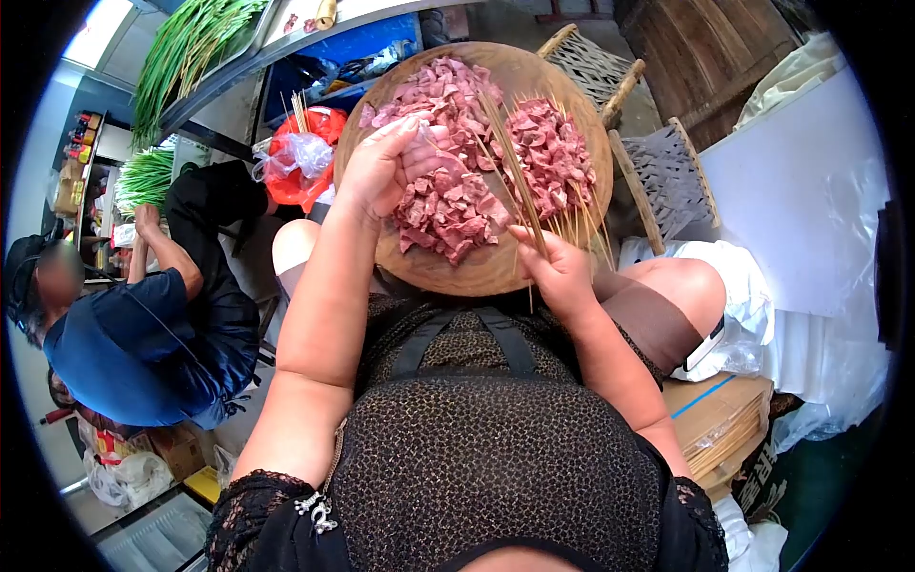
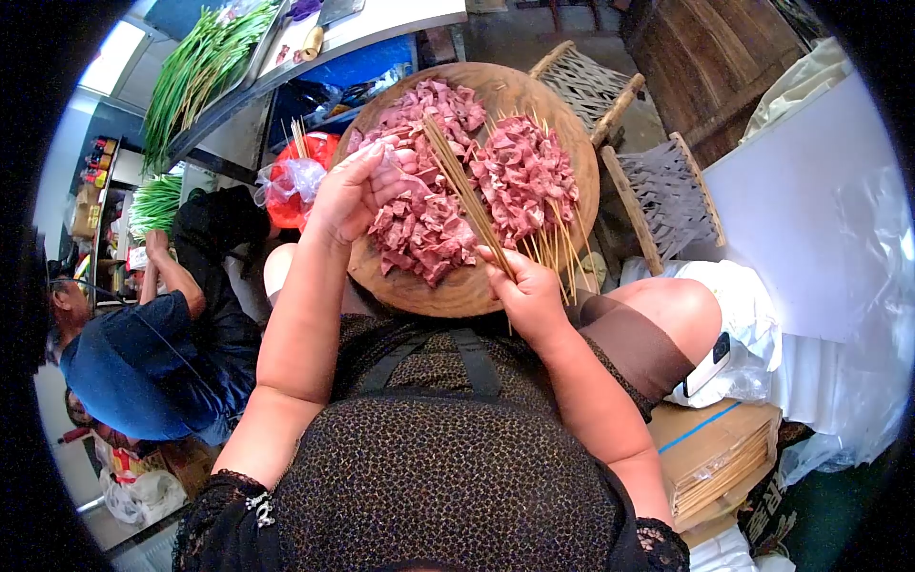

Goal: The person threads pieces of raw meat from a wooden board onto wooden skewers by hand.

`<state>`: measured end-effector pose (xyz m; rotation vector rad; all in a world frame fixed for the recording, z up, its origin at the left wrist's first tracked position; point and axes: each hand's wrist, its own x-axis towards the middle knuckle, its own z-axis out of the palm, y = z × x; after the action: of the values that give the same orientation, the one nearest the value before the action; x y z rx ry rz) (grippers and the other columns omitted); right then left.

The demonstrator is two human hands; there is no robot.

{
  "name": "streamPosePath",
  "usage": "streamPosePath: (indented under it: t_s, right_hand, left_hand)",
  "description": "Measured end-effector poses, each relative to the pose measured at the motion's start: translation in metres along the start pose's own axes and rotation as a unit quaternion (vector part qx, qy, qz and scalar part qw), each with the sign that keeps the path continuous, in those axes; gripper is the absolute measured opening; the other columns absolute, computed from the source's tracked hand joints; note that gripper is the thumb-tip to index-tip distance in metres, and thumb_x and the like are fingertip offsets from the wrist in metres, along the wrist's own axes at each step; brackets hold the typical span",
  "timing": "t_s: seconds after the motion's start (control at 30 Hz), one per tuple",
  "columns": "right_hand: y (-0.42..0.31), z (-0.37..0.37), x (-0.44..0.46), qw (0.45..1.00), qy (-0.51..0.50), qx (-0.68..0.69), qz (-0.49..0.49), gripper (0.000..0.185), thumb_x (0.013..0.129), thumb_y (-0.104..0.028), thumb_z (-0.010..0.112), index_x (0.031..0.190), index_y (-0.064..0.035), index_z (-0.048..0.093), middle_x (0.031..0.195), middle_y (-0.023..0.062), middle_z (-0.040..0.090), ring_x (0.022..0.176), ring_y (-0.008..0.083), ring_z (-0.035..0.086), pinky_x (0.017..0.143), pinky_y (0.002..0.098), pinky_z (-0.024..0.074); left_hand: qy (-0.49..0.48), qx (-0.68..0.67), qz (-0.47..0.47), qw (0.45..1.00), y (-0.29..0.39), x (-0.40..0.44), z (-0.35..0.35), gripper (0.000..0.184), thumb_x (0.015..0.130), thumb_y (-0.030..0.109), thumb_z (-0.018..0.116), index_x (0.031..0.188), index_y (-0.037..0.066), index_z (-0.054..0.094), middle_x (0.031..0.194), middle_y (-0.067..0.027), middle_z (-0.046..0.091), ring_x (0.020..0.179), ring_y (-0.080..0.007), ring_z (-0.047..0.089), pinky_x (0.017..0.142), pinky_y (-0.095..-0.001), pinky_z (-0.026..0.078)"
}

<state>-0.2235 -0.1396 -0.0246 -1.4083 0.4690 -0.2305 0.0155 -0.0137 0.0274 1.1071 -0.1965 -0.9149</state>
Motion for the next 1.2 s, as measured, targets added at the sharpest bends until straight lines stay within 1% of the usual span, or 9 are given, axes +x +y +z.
streamPosePath:
  t_s: [0.3, 0.37, 0.57, 0.73, 0.83, 0.93, 1.0, 1.1, 1.2]
  right_hand:
    - [-0.003, 0.001, 0.000, 1.000, 0.005, 0.006, -0.002, 0.026, 0.087, -0.007, 0.054, 0.112, -0.0030, 0.059, 0.072, -0.0057, 0.052, 0.061, 0.0032, 0.046, 0.057, 0.0186, 0.0403]
    - [-0.001, 0.002, 0.001, 1.000, 0.006, 0.009, -0.001, 0.026, 0.087, -0.007, 0.054, 0.112, -0.0031, 0.058, 0.071, -0.0058, 0.052, 0.061, 0.0032, 0.045, 0.057, 0.0185, 0.0400]
    - [0.000, 0.003, 0.002, 0.999, 0.001, 0.042, -0.007, 0.026, 0.088, -0.007, 0.054, 0.113, -0.0022, 0.058, 0.072, -0.0057, 0.051, 0.062, 0.0029, 0.045, 0.057, 0.0182, 0.0395]
    - [-0.005, 0.003, 0.004, 0.994, -0.005, 0.091, 0.056, 0.027, 0.089, -0.009, 0.053, 0.115, -0.0021, 0.056, 0.072, -0.0045, 0.053, 0.060, 0.0028, 0.046, 0.056, 0.0180, 0.0395]
    - [-0.006, 0.004, 0.005, 0.987, -0.014, 0.146, 0.072, 0.029, 0.089, -0.011, 0.052, 0.116, -0.0019, 0.054, 0.070, -0.0036, 0.053, 0.058, 0.0032, 0.047, 0.054, 0.0178, 0.0386]
    - [-0.014, -0.001, 0.000, 0.987, -0.031, 0.119, 0.105, 0.028, 0.089, -0.012, 0.052, 0.116, -0.0011, 0.054, 0.069, -0.0026, 0.053, 0.058, 0.0035, 0.046, 0.053, 0.0176, 0.0377]
    - [-0.015, -0.003, -0.005, 0.992, -0.024, 0.084, 0.095, 0.027, 0.090, -0.011, 0.050, 0.114, 0.0009, 0.054, 0.070, -0.0022, 0.052, 0.059, 0.0036, 0.046, 0.055, 0.0176, 0.0381]
    - [-0.011, -0.002, -0.005, 0.992, 0.015, 0.114, 0.061, 0.025, 0.090, -0.009, 0.049, 0.111, 0.0034, 0.054, 0.069, -0.0021, 0.051, 0.062, 0.0046, 0.047, 0.058, 0.0180, 0.0392]
    - [-0.015, 0.001, -0.003, 0.994, 0.021, 0.094, 0.060, 0.024, 0.090, -0.009, 0.049, 0.111, 0.0031, 0.055, 0.068, -0.0022, 0.051, 0.061, 0.0049, 0.047, 0.058, 0.0182, 0.0394]
  left_hand:
    - [-0.007, -0.001, -0.002, 1.000, -0.001, -0.005, 0.017, 0.032, 0.090, 0.017, 0.052, 0.114, -0.003, 0.050, 0.100, -0.0169, 0.062, 0.085, -0.0236, 0.064, 0.079, -0.0351, 0.054]
    - [-0.014, 0.022, -0.011, 1.000, -0.001, -0.005, 0.018, 0.032, 0.090, 0.018, 0.052, 0.117, 0.001, 0.048, 0.102, -0.0120, 0.063, 0.085, -0.0179, 0.064, 0.079, -0.0319, 0.053]
    - [-0.013, 0.025, -0.043, 0.999, -0.014, -0.002, 0.024, 0.029, 0.090, 0.019, 0.052, 0.115, 0.004, 0.052, 0.100, -0.0104, 0.064, 0.083, -0.0146, 0.064, 0.071, -0.0266, 0.053]
    - [-0.019, 0.036, -0.062, 0.997, -0.016, 0.001, 0.030, 0.028, 0.090, 0.019, 0.053, 0.113, 0.005, 0.054, 0.098, -0.0095, 0.065, 0.080, -0.0131, 0.064, 0.066, -0.0251, 0.052]
    - [-0.016, 0.043, -0.068, 0.997, -0.015, 0.003, 0.032, 0.024, 0.090, 0.019, 0.053, 0.110, 0.006, 0.057, 0.095, -0.0071, 0.065, 0.080, -0.0127, 0.062, 0.070, -0.0260, 0.051]
    - [0.009, 0.033, -0.051, 0.998, -0.016, 0.007, 0.031, 0.024, 0.091, 0.020, 0.050, 0.109, 0.006, 0.058, 0.096, -0.0063, 0.065, 0.081, -0.0128, 0.062, 0.072, -0.0268, 0.051]
    - [0.017, -0.008, -0.017, 1.000, -0.018, 0.007, 0.030, 0.027, 0.092, 0.022, 0.047, 0.114, 0.006, 0.051, 0.108, -0.0094, 0.061, 0.092, -0.0157, 0.060, 0.079, -0.0275, 0.049]
    - [-0.090, -0.051, -0.054, 0.993, -0.024, 0.000, 0.039, 0.031, 0.092, 0.021, 0.048, 0.118, 0.003, 0.047, 0.112, -0.0131, 0.058, 0.103, -0.0208, 0.057, 0.086, -0.0339, 0.048]
    - [-0.074, -0.097, -0.035, 0.992, -0.038, 0.002, 0.043, 0.031, 0.091, 0.014, 0.049, 0.118, 0.001, 0.045, 0.108, -0.0137, 0.059, 0.100, -0.0230, 0.059, 0.083, -0.0372, 0.051]
